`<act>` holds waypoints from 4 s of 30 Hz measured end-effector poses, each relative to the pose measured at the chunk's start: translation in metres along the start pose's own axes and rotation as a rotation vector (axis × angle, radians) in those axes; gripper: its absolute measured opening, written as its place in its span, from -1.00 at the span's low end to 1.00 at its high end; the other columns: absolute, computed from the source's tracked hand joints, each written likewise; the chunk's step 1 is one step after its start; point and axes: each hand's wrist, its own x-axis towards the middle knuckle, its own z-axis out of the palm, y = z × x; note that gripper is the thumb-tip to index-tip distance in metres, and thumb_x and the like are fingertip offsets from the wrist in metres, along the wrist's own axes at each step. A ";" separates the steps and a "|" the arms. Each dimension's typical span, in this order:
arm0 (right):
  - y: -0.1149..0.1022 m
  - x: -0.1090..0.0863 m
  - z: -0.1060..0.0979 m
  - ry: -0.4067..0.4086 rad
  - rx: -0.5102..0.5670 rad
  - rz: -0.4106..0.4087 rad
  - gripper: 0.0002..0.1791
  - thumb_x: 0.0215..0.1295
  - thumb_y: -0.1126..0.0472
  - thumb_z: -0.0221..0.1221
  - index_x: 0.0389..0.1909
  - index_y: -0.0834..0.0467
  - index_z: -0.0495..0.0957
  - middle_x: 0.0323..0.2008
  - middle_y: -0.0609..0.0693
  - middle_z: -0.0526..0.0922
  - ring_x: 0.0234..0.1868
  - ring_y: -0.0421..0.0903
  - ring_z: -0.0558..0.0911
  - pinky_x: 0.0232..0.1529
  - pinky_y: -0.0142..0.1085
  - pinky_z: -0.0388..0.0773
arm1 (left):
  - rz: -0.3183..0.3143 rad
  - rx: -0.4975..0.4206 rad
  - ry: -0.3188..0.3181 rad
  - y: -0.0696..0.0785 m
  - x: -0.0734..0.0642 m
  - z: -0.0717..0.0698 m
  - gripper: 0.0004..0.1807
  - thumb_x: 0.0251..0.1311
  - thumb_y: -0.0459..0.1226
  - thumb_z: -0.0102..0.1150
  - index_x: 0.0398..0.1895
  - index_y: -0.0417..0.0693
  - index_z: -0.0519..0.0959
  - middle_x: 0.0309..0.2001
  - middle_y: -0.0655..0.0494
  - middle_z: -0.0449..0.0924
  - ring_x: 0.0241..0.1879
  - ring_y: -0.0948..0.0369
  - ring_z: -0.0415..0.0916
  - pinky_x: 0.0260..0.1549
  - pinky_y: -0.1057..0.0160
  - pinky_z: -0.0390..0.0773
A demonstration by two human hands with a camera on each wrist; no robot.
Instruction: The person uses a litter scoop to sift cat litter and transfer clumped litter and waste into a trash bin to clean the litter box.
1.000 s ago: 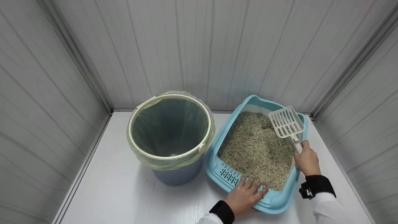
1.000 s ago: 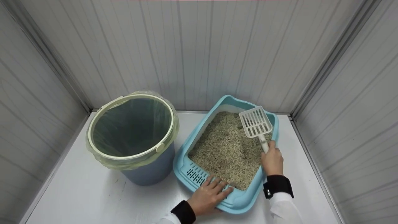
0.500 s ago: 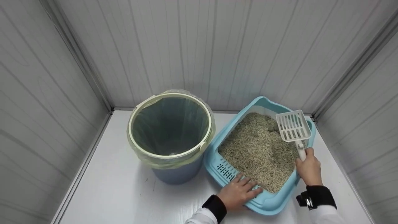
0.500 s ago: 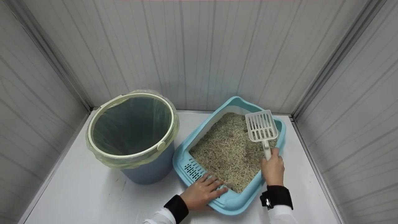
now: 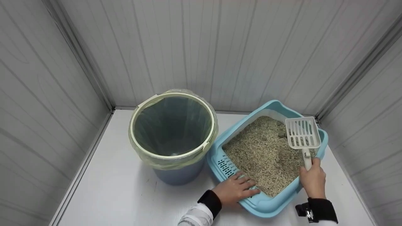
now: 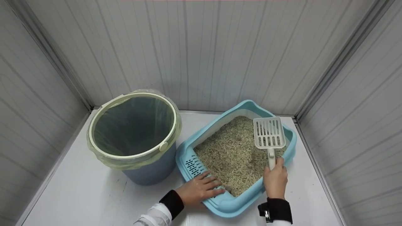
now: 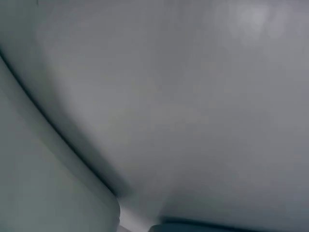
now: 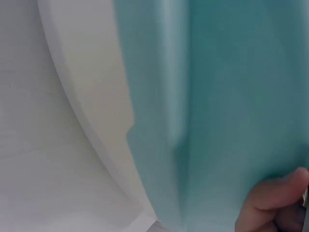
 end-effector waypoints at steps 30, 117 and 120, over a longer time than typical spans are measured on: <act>0.000 0.069 -0.045 0.048 -0.088 -0.216 -0.71 0.31 0.15 0.06 -0.37 0.35 0.37 -0.64 0.26 0.47 -0.68 0.15 0.48 -0.73 -0.13 0.31 | -0.384 -0.137 -0.218 0.065 0.037 -0.030 0.08 -0.15 0.54 -0.13 0.43 0.23 0.04 0.27 0.17 0.29 0.32 0.09 0.20 0.26 -0.25 0.10; 0.046 0.064 -0.029 0.054 -0.014 -0.210 -0.83 0.11 0.35 0.06 -0.58 0.38 0.35 -0.58 0.44 0.48 -0.55 0.43 0.48 -0.60 0.19 0.29 | -0.402 0.107 -0.077 0.069 0.029 -0.021 -0.15 -0.34 0.14 0.41 0.14 0.05 0.44 -0.09 0.21 0.63 -0.04 0.26 0.56 0.20 0.24 0.36; 0.047 0.064 -0.029 0.047 -0.014 -0.218 -0.83 0.11 0.36 0.08 -0.55 0.41 0.38 -0.55 0.47 0.49 -0.55 0.44 0.48 -0.60 0.20 0.30 | -0.405 0.119 -0.080 0.069 0.029 -0.021 -0.16 -0.34 0.14 0.40 0.14 0.06 0.45 -0.09 0.23 0.63 -0.03 0.27 0.55 0.23 0.24 0.33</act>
